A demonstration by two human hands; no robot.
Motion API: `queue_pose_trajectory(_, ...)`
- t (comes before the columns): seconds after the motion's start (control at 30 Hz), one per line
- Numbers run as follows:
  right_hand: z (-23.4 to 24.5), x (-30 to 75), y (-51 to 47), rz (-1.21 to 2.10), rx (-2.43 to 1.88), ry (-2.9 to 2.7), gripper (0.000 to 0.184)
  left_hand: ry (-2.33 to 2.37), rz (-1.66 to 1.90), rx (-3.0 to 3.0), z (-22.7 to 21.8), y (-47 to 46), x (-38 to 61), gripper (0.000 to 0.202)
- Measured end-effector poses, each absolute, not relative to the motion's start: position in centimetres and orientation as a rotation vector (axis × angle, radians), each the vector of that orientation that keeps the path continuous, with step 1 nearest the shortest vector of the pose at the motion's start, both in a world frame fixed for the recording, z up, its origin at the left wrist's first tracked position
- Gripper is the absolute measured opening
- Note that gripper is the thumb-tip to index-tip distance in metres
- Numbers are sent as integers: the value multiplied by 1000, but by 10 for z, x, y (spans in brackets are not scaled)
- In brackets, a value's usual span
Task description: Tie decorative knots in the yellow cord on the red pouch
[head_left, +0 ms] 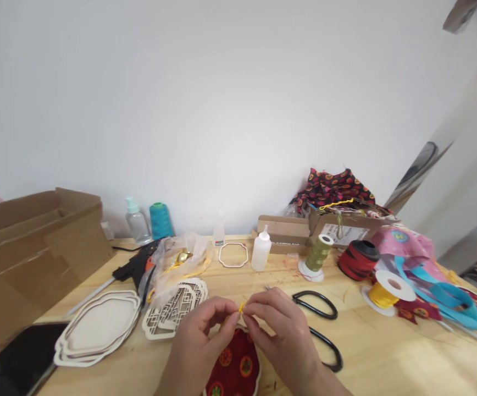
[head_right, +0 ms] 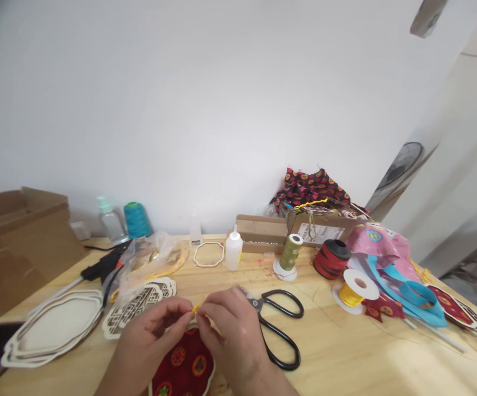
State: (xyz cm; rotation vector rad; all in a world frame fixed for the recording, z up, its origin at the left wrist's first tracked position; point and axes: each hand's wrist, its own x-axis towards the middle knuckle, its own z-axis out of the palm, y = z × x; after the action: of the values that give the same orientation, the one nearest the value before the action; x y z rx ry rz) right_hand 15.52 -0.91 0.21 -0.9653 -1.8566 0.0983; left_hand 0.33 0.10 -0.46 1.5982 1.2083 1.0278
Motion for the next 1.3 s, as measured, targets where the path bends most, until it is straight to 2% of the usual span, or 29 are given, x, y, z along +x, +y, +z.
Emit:
queue_pose_trajectory(0.4,0,154,-10,129,-997,-1943,12,1306,1053,2016,-1,3,0,6)
queue_pose_trajectory(0.67,-5,151,-8,70,-1039,-1875,15,1295,1005,1910,0,1,5,8)
queue_pose_trajectory(0.97,-2,152,-7,397,-1121,-1740,14,1247,922,1692,0,3,8,10)
queue_pose_trajectory(1.17,3,151,-6,911,-1187,-1550,11,1188,884,1631,0,4,8,9)
queue_pose_trajectory(1.3,1,150,-9,904,-1235,-1594,10,1228,894,1691,3,3,6,10)
